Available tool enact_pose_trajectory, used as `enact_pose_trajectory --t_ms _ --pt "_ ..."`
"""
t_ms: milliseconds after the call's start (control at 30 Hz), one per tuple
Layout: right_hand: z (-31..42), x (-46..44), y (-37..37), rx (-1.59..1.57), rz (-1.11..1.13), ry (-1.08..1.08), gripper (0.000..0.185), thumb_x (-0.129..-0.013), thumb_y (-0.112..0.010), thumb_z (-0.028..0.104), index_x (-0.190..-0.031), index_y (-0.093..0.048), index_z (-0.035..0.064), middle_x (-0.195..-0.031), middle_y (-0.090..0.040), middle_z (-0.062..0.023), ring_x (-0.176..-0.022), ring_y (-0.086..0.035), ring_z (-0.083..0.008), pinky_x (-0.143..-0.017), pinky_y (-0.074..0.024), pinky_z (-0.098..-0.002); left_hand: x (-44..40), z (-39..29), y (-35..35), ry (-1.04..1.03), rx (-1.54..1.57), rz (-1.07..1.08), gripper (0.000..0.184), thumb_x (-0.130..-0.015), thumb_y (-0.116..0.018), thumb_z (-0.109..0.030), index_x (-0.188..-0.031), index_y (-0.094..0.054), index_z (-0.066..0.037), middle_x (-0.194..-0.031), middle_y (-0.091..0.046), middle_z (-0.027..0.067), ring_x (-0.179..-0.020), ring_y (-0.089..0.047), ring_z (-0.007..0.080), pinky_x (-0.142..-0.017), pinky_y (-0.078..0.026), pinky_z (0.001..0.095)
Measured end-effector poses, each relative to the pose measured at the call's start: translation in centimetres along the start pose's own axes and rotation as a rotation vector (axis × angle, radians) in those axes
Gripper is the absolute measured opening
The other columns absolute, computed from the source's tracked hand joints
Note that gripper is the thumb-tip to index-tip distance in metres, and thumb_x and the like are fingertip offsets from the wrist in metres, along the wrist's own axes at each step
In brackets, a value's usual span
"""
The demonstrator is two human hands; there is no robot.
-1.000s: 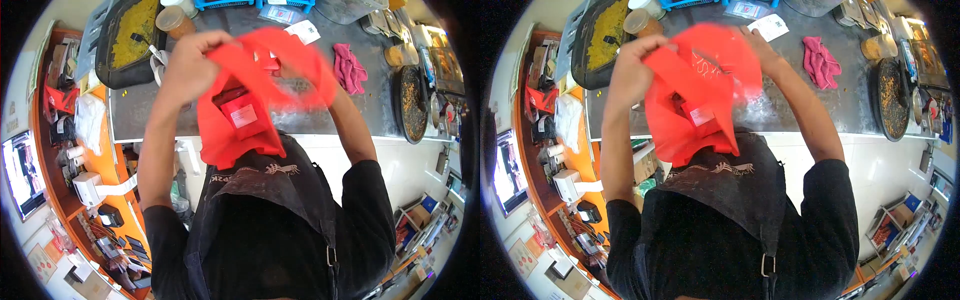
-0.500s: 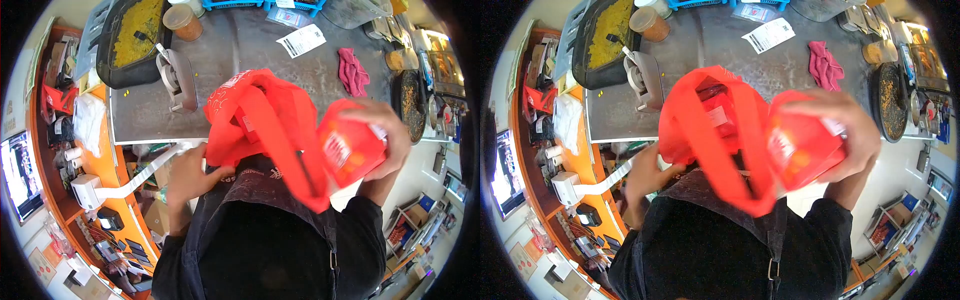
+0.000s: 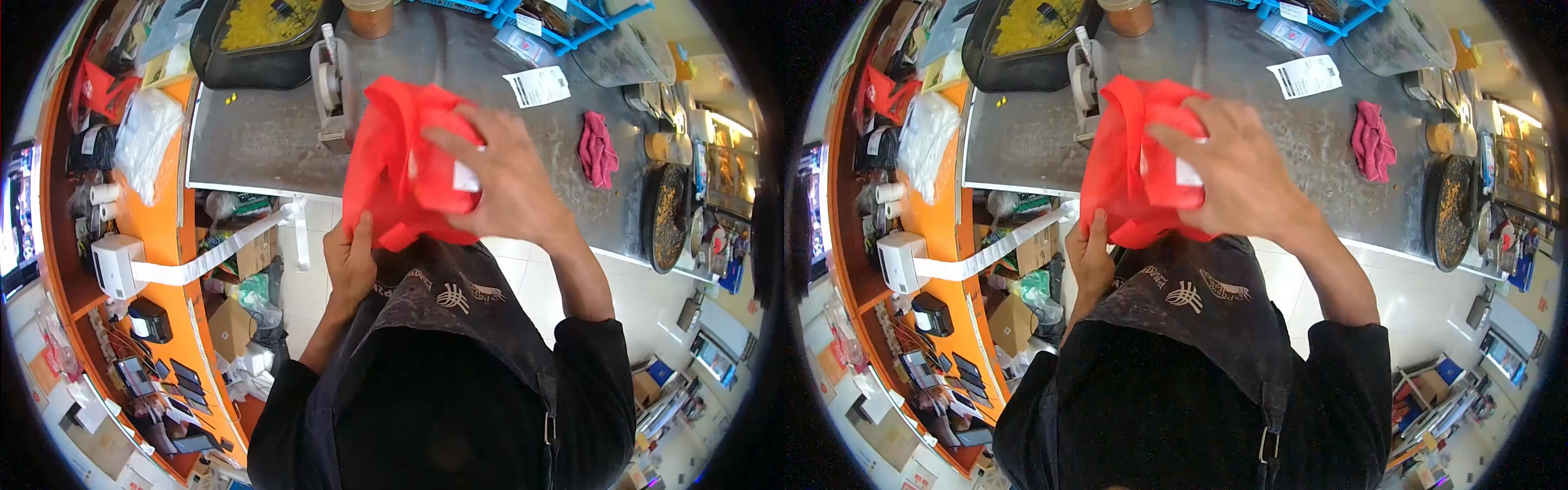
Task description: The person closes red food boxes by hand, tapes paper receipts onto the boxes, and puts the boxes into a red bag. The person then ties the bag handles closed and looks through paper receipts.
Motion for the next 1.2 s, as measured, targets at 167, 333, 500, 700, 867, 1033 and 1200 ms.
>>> enact_pose_trajectory --t_ms 167,333,500,700,867,1033,1200 --pt "2.1 0.1 -2.3 -0.222 0.14 0.015 0.08 -0.054 -0.083 0.025 -0.128 -0.056 0.0112 -0.127 -0.051 -0.0228 -0.117 -0.05 -0.041 -0.102 -0.0396 -0.0497 -2.3 0.5 0.7 -0.304 -0.303 0.003 0.028 -0.098 -0.053 -0.02 -0.085 -0.064 0.003 -0.06 -0.059 0.0136 -0.053 -0.056 0.0208 -0.05 -0.041 0.0346" --pt "2.4 -0.1 -4.4 -0.105 -0.126 -0.15 0.084 -0.055 -0.086 0.028 -0.129 -0.052 0.0044 -0.125 -0.052 -0.0244 -0.119 -0.051 -0.0401 -0.103 -0.0397 -0.0482 -1.3 -0.3 1.9 -0.289 -0.402 0.238 0.026 -0.095 -0.057 -0.018 -0.082 -0.063 0.003 -0.062 -0.058 0.0185 -0.051 -0.055 0.0254 -0.051 -0.042 0.0357" --pt "0.3 -0.3 -2.4 -0.498 -0.241 -0.514 0.083 -0.061 -0.09 0.021 -0.128 -0.048 -0.0042 -0.124 -0.056 -0.02 -0.11 -0.06 -0.0287 -0.095 -0.0496 -0.0421 -2.6 1.5 3.3 -0.214 -0.099 0.102 0.022 -0.094 -0.061 -0.016 -0.083 -0.061 0.003 -0.06 -0.053 -0.0002 -0.06 -0.044 0.004 -0.051 -0.037 0.0277" --pt "2.4 0.5 -3.7 -0.86 -0.483 -0.422 0.082 -0.064 -0.086 0.004 -0.129 -0.037 0.0014 -0.12 -0.053 -0.013 -0.109 -0.06 -0.0239 -0.09 -0.055 -0.0361 -4.0 0.5 2.8 -0.262 0.055 0.08 0.023 -0.098 -0.057 -0.016 -0.083 -0.057 0.001 -0.066 -0.052 -0.0023 -0.063 -0.042 0.0026 -0.052 -0.035 0.0234" --pt "2.7 0.1 -9.1 -0.214 -0.186 -0.239 0.086 -0.058 -0.088 0.023 -0.13 -0.043 0.0076 -0.129 -0.048 -0.0229 -0.127 -0.044 -0.0376 -0.105 -0.0379 -0.0479 -3.5 1.1 2.2 -0.451 0.143 -0.134 0.023 -0.1 -0.052 -0.013 -0.081 -0.053 0.0 -0.069 -0.05 -0.0041 -0.063 -0.041 0.0025 -0.052 -0.034 0.0225" --pt "3.8 -1.8 -11.4 0.266 0.111 0.008 0.076 -0.054 -0.085 0.033 -0.121 -0.056 0.0109 -0.123 -0.056 -0.0183 -0.119 -0.05 -0.0366 -0.096 -0.0405 -0.0547 -3.0 0.5 3.6 -0.464 -0.163 0.02 0.027 -0.094 -0.057 -0.01 -0.071 -0.045 -0.001 -0.059 -0.041 0.0048 -0.054 -0.039 0.01 -0.05 -0.033 0.0288" --pt "0.1 -1.2 -15.3 -0.013 0.201 -0.059 0.069 -0.069 -0.078 0.03 -0.127 -0.05 0.0072 -0.12 -0.059 -0.0187 -0.113 -0.056 -0.0378 -0.096 -0.0443 -0.0481 -2.5 0.3 3.1 -0.498 -0.188 0.191 0.024 -0.09 -0.061 -0.009 -0.072 -0.048 0.0 -0.058 -0.039 0.0094 -0.05 -0.037 0.0126 -0.047 -0.031 0.0306"
Point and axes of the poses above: each hand's wrist, its own x-axis away from the middle knuckle, its own y-axis out of the back of the hand, z = x × y, the point moved 2 cm from there along -x, towards the middle knuckle
